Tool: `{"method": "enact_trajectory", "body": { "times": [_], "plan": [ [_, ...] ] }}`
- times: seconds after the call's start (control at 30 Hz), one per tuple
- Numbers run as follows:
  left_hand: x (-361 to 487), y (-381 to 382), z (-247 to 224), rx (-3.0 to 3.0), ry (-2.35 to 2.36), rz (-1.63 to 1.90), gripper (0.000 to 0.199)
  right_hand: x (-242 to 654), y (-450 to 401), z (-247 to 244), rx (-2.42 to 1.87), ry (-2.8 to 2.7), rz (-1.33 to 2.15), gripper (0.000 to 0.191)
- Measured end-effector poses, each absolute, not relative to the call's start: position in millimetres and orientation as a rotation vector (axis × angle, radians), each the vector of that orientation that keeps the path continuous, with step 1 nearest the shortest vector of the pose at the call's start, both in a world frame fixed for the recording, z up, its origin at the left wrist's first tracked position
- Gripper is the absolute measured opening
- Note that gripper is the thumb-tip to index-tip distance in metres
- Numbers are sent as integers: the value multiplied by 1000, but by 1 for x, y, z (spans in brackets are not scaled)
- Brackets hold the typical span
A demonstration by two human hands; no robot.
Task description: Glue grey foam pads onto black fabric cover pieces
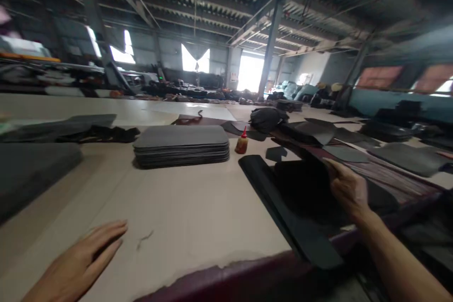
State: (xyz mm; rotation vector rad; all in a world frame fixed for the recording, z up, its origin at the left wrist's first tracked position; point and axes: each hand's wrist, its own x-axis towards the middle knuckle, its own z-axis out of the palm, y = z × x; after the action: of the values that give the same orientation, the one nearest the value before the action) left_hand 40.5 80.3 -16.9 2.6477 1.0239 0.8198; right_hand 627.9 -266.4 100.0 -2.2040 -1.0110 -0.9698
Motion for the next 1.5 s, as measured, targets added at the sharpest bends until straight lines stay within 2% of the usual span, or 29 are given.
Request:
{"method": "enact_trajectory", "body": {
  "times": [0.1,0.2,0.33,0.43,0.5,0.57,0.67,0.73,0.9,1.03,1.17,1.5],
  "plan": [
    [43,67,-5,2531,1051,685,41,559,-224,146,-2041,-1325,-1250,40],
    [53,45,12,2240,1086,674,50,463,-182,167,-2016,-1559,-1174,41],
    [72,8,29,1434,973,854,69,335,-144,147,-1948,-2026,-658,45],
    [76,-8,38,1010,903,935,74,285,-137,127,-1515,-2351,-34,51],
    [72,-12,42,887,933,883,64,285,-141,118,-1312,-2367,255,60],
    [65,-13,44,879,1003,832,58,309,-146,107,-1393,-2265,322,59],
    [57,-12,40,967,1085,808,65,370,-153,73,-1804,-2003,112,52],
    [54,-10,35,1029,1087,804,66,409,-157,40,-2054,-1856,-70,54],
    [51,2,20,1305,1160,831,60,451,-168,-23,-2160,-1965,-213,48],
    [48,16,16,1751,1399,862,62,434,-161,-28,-2256,-1864,-260,53],
    [46,20,15,2023,1673,708,56,422,-153,-22,-2287,-1796,-298,55],
    [44,9,6,2161,1668,910,51,433,-158,-28,-2200,-1905,-303,48]
  ]
}}
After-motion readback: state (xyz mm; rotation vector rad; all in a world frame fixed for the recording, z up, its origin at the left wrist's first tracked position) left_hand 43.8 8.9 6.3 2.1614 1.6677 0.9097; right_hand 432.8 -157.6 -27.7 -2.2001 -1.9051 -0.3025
